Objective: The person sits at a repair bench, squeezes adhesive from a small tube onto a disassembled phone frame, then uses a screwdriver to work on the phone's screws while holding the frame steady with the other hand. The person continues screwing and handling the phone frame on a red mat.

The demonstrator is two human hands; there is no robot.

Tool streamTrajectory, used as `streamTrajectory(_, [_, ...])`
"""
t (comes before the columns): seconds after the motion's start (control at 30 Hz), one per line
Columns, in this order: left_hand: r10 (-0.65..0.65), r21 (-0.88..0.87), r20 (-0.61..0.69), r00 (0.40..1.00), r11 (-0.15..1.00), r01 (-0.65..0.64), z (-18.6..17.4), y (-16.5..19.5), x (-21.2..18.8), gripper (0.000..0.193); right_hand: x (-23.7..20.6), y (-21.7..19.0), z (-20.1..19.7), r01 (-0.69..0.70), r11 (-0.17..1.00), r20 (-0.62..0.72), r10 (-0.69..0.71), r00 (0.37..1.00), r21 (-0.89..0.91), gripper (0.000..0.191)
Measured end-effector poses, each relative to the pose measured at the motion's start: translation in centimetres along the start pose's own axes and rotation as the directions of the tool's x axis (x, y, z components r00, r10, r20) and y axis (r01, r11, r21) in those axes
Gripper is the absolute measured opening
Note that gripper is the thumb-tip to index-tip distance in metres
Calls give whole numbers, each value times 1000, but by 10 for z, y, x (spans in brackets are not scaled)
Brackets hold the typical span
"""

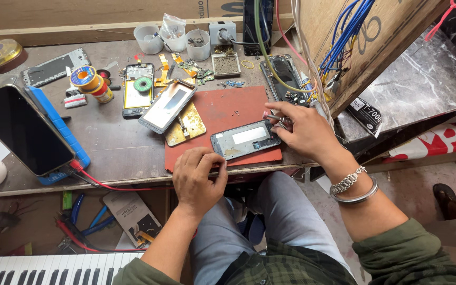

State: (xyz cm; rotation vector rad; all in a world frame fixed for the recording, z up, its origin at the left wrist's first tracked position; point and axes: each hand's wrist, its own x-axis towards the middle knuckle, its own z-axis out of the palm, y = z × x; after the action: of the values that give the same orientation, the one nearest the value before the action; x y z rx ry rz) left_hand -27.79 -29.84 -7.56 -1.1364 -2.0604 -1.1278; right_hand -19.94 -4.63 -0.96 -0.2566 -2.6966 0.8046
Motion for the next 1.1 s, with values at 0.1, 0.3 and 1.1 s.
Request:
streamTrajectory(0.1, [-2, 0, -1, 1000, 1000, 2, 0, 0, 0, 14, -2, 1, 2, 53, 997, -35, -55, 998, -51, 42])
streamTrajectory(0.3, [-3, 2, 2, 1000, 1000, 3, 1, 0, 0, 14, 1, 3, 1, 193, 952, -11, -202, 979, -239, 33])
streamTrajectory(1.1, [-3, -10, 4, 1000, 1000, 3, 0, 0, -1, 14, 37, 15, -14, 462, 837, 449, -306, 840, -294, 62])
